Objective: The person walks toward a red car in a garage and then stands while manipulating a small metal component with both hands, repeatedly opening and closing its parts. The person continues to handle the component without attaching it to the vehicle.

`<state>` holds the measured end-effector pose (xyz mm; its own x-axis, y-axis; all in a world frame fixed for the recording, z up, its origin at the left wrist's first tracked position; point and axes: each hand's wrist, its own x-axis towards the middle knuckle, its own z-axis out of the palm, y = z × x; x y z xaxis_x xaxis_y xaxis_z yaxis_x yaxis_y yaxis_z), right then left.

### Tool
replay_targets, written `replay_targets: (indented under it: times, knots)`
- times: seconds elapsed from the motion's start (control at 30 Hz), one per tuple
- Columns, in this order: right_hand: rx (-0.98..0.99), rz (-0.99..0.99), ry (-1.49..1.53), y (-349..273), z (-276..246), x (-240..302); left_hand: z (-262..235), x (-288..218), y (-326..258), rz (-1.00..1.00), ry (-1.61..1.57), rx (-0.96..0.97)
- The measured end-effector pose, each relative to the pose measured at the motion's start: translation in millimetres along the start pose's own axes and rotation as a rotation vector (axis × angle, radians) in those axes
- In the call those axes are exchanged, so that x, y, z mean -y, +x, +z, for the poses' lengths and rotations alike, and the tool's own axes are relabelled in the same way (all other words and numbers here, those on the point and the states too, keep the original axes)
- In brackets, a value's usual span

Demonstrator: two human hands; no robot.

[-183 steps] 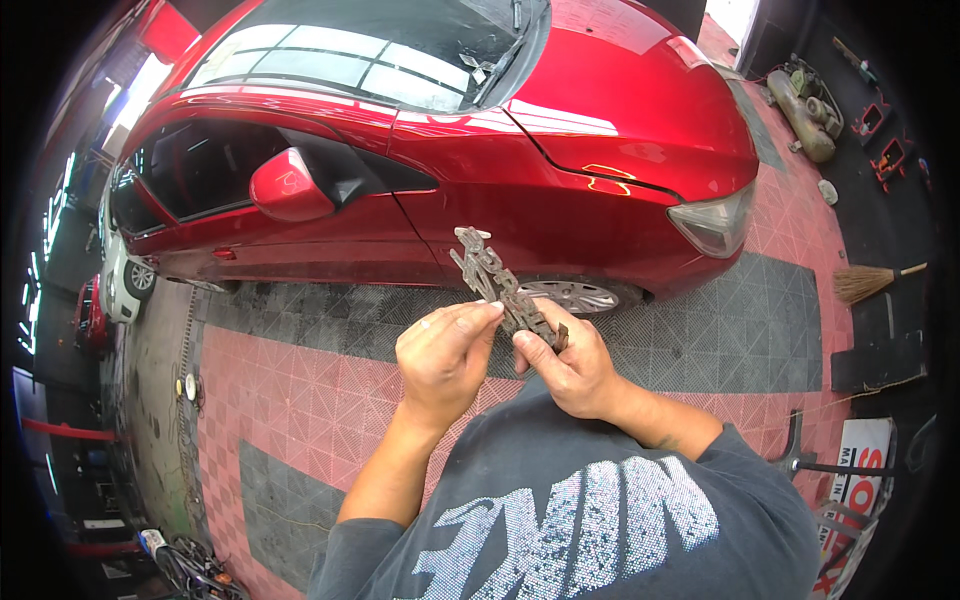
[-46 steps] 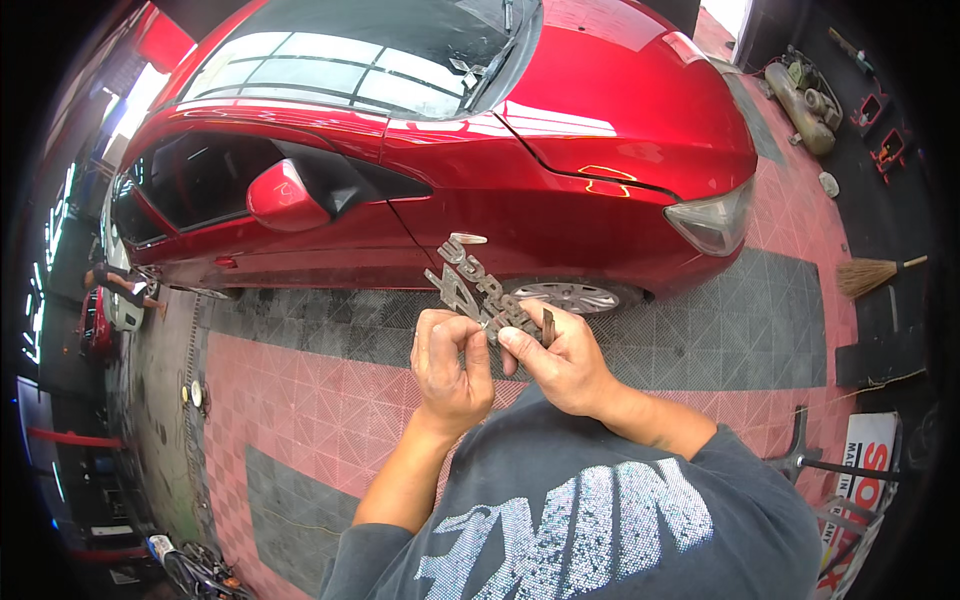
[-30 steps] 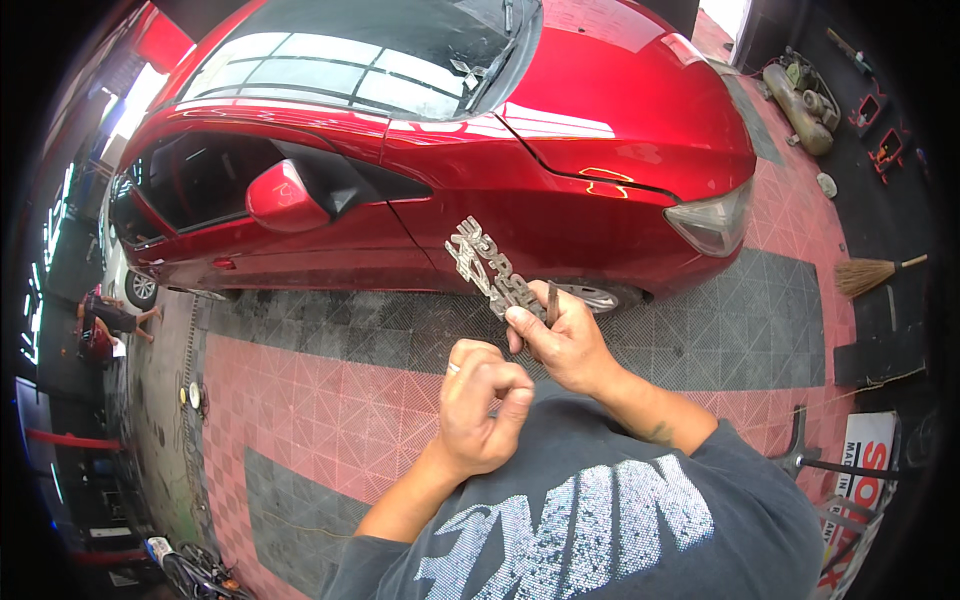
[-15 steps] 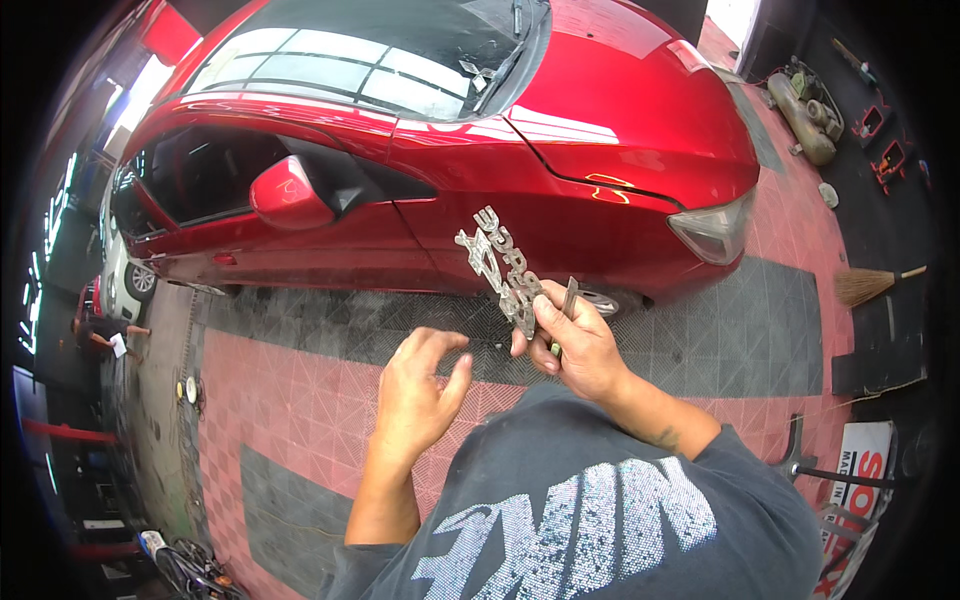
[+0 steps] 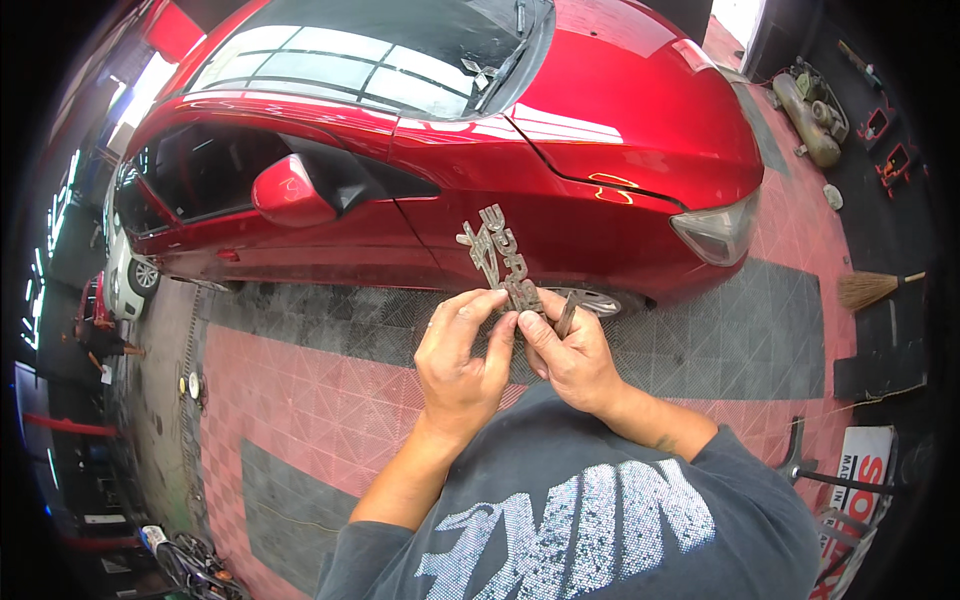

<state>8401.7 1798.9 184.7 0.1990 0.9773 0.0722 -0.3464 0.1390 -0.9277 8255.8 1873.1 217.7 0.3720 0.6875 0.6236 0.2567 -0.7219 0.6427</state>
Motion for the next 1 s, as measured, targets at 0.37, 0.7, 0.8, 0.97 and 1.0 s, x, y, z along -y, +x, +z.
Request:
replay_targets:
  times: [0.37,0.7,0.8,0.97,1.0]
  knots:
    - [-0.070,-0.034,-0.171,-9,-9,9,6,-4,3,0.017,-0.032,0.080]
    - [-0.031,-0.051,-0.117,-13,-12,3,3,1,-1,0.016,-0.079,0.149]
    - [0.012,0.054,-0.041,-14,-15,8,9,2,-9,-0.032,-0.167,0.025]
    - [0.012,0.009,-0.048,-17,-12,14,4,-13,-9,0.012,-0.038,-0.010]
    - [-0.001,-0.022,-0.065,-18,-10,15,3,-13,-7,0.083,0.022,0.006]
